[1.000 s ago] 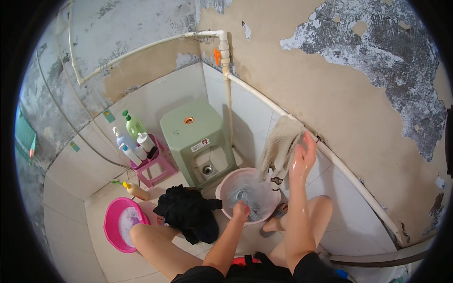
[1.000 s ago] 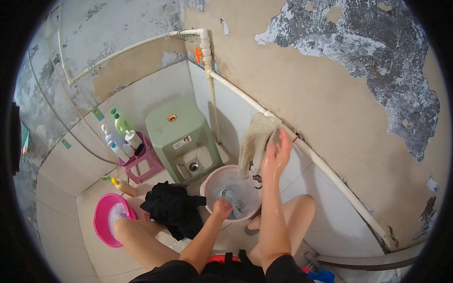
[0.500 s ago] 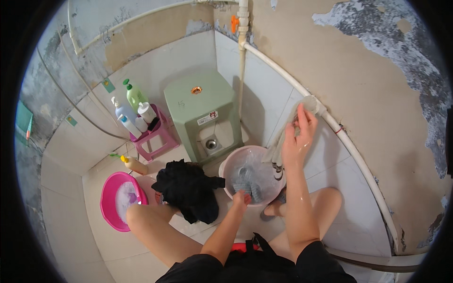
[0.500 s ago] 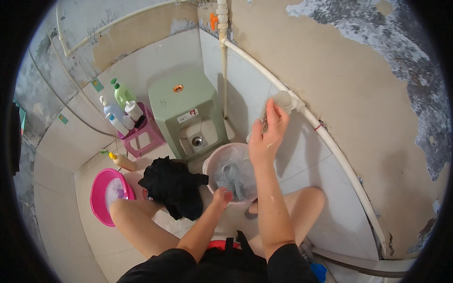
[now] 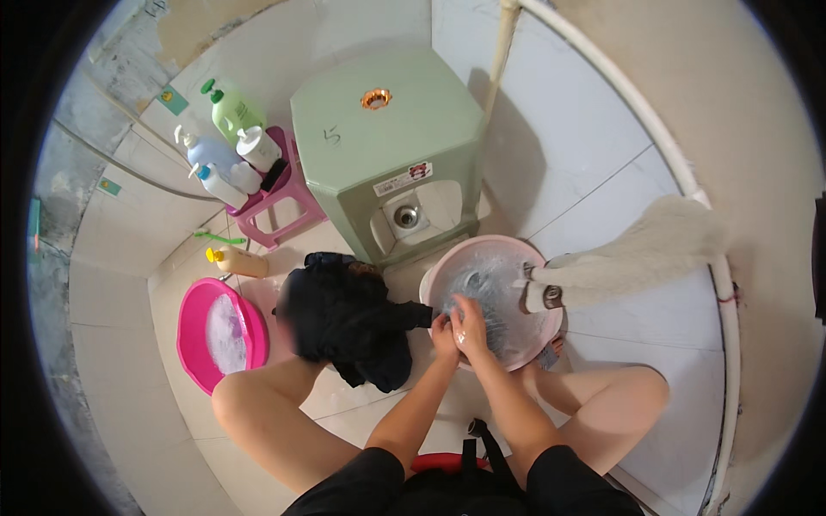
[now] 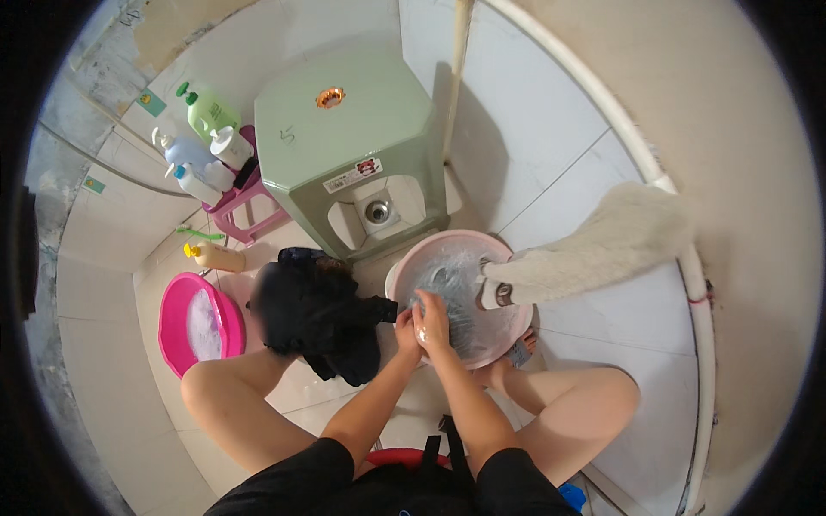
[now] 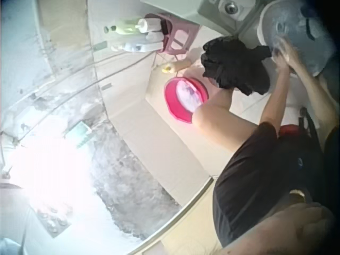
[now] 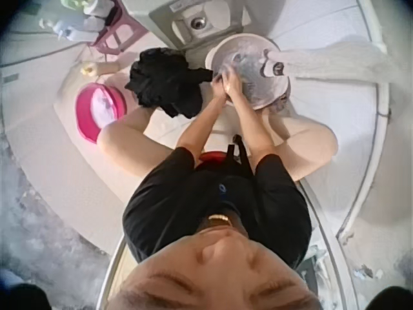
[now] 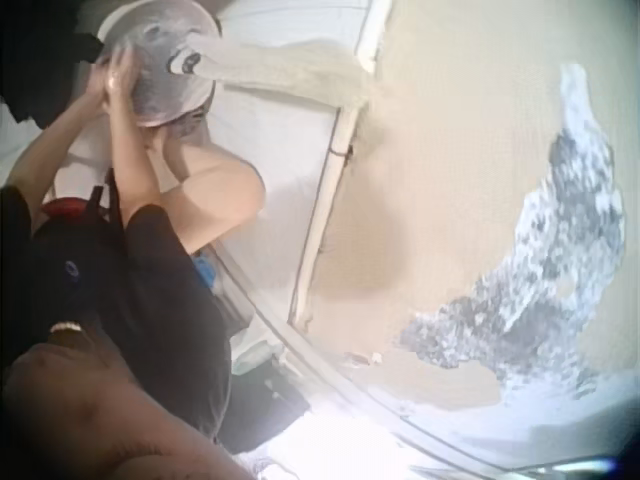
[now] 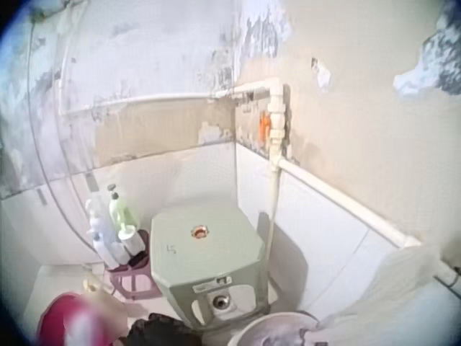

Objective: The person sits on the floor and washes clothes by hand in a pink basin filled with water. They scrub and rinse a light-colored towel and several dark garments, placing the cleaned items on a nearby green stool.

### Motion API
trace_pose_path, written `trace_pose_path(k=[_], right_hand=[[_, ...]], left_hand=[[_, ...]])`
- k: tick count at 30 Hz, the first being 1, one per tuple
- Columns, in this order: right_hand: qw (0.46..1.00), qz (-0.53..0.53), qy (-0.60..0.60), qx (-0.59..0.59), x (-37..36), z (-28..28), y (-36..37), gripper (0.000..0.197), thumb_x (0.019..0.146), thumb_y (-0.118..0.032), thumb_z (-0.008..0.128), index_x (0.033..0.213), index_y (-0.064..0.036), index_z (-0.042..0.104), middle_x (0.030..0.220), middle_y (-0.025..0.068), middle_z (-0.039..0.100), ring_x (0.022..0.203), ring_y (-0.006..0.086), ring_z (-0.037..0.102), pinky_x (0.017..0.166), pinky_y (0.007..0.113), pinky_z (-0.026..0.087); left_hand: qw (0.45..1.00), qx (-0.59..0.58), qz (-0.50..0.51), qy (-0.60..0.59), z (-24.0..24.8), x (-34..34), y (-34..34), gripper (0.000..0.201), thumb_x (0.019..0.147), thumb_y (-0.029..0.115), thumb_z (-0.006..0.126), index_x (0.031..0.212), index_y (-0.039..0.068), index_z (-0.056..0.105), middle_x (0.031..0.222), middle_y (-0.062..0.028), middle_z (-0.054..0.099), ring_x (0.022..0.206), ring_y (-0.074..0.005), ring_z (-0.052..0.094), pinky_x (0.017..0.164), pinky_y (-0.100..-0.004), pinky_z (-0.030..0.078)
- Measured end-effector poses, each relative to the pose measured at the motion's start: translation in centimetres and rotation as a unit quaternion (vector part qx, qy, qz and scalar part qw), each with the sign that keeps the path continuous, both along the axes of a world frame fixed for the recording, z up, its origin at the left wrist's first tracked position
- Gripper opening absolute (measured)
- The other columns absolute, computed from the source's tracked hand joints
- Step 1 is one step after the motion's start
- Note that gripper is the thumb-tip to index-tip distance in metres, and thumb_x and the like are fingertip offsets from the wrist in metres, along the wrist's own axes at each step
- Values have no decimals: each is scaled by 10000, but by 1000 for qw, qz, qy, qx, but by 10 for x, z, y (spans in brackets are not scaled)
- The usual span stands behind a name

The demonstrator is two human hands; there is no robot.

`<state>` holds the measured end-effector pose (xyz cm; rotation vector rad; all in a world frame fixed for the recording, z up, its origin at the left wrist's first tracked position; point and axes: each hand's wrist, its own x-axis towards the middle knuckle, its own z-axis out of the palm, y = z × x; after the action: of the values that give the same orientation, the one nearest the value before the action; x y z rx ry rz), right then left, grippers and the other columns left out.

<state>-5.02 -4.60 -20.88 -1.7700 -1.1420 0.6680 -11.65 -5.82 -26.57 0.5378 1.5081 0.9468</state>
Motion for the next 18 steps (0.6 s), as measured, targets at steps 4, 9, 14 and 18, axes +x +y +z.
trace_pose_path(k=[4, 9, 14, 18], right_hand=[[974, 79, -102, -187, 31, -56, -30, 247, 855, -210, 560, 994, -21, 637, 971, 253, 626, 906, 438, 589, 804, 472, 469], [924, -62, -123, -358, 52, -78, -22, 330, 845, -290, 579, 930, 19, 658, 932, 272, 632, 899, 436, 601, 792, 484, 463], [887, -37, -175, -426, 33, -105, 3, 429, 821, -364, 590, 971, 33, 654, 1067, 256, 623, 1005, 411, 592, 837, 477, 456], [954, -139, 22, -265, 26, -81, 15, 340, 768, -291, 606, 875, 28, 657, 898, 250, 656, 866, 415, 628, 781, 461, 472]], left_hand=[[987, -2, -118, 108, -6, -6, 8, 286, 872, 45, 470, 1145, -3, 541, 1069, -154, 605, 986, -245, 579, 889, -333, 448], [989, -48, -100, 99, -14, -3, 32, 344, 881, 175, 521, 1171, -9, 524, 1114, -153, 592, 1043, -257, 553, 924, -352, 414], [951, -254, -134, -113, -29, 16, 55, 552, 910, 436, 472, 1281, 27, 484, 1238, -163, 544, 1154, -288, 489, 995, -386, 353], [906, -276, -187, -260, -19, 24, 65, 631, 899, 531, 437, 1276, 28, 499, 1268, -140, 539, 1150, -281, 497, 977, -390, 374]])
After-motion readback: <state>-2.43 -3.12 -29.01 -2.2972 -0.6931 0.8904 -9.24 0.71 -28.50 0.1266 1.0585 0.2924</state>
